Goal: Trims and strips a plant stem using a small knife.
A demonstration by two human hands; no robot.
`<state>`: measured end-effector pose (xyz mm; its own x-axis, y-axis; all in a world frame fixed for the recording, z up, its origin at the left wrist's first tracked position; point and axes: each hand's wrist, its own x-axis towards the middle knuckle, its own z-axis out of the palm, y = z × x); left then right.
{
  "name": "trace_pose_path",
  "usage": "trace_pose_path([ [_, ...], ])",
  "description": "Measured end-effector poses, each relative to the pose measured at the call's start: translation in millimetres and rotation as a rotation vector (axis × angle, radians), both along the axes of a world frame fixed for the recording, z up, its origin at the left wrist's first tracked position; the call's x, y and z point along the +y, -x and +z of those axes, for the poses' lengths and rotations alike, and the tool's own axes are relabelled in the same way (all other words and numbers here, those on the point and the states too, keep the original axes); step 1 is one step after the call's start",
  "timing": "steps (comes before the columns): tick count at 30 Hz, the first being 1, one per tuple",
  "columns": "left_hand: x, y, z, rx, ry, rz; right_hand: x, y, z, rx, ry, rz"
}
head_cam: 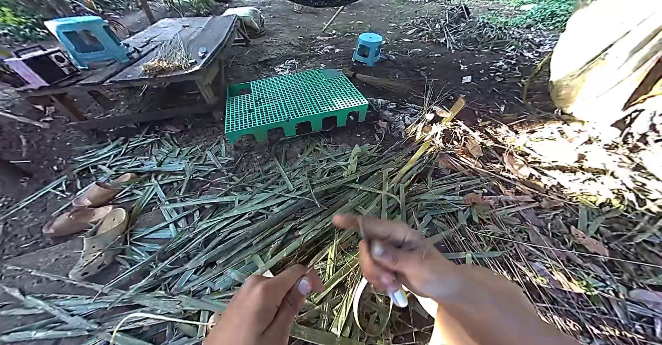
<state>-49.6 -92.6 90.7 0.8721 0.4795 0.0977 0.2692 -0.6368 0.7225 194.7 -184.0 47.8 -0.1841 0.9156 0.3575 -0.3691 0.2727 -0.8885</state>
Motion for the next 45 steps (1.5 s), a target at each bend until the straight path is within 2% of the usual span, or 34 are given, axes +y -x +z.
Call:
trace_pose_path([
  [3,3,1,1,-0.031,0.236,-0.123,0,11,-1,0.067,-0.013,0.001],
  [7,7,8,4,-0.023,0.461,-0.179,2,-8,2,0.183,0.003,-0.167],
  [10,11,14,4,-0.029,0.541,-0.187,0,-31,8,0.251,0.022,-0.289],
  [16,16,21,7,0.0,0.57,-0.161,-2,-64,26,0.292,0.056,-0.602],
  [22,22,26,10,-0.012,0.551,-0.119,-1,-105,33,0.561,0.063,-0.891],
  [23,21,25,12,-0.021,0.542,-0.101,-3,-105,29,0.527,0.04,-0.848],
  [25,19,18,13,-0.053,0.501,-0.073,-6,-90,15,0.361,-0.054,-0.553],
  [27,16,8,11,-0.083,0.425,-0.078,0,-55,7,0.153,-0.101,-0.273],
  [28,14,2,9,-0.097,0.376,-0.087,2,-31,4,0.11,-0.107,-0.235],
  [32,1,-27,-2,-0.181,0.225,-0.129,-2,37,2,0.108,-0.11,-0.312],
  [35,-4,-40,-7,-0.182,0.197,-0.145,1,36,9,0.039,-0.205,-0.406],
  [39,-4,-46,-7,-0.127,0.156,-0.136,1,24,14,-0.047,-0.237,-0.325],
  [41,-3,-46,-10,-0.138,0.142,-0.119,0,26,11,-0.043,-0.231,-0.43],
  [42,-1,-44,-14,-0.178,0.128,-0.1,1,23,14,-0.026,-0.196,-0.555],
  [45,14,-31,-26,-0.309,0.104,0.004,17,-30,43,0.055,-0.096,-0.938],
])
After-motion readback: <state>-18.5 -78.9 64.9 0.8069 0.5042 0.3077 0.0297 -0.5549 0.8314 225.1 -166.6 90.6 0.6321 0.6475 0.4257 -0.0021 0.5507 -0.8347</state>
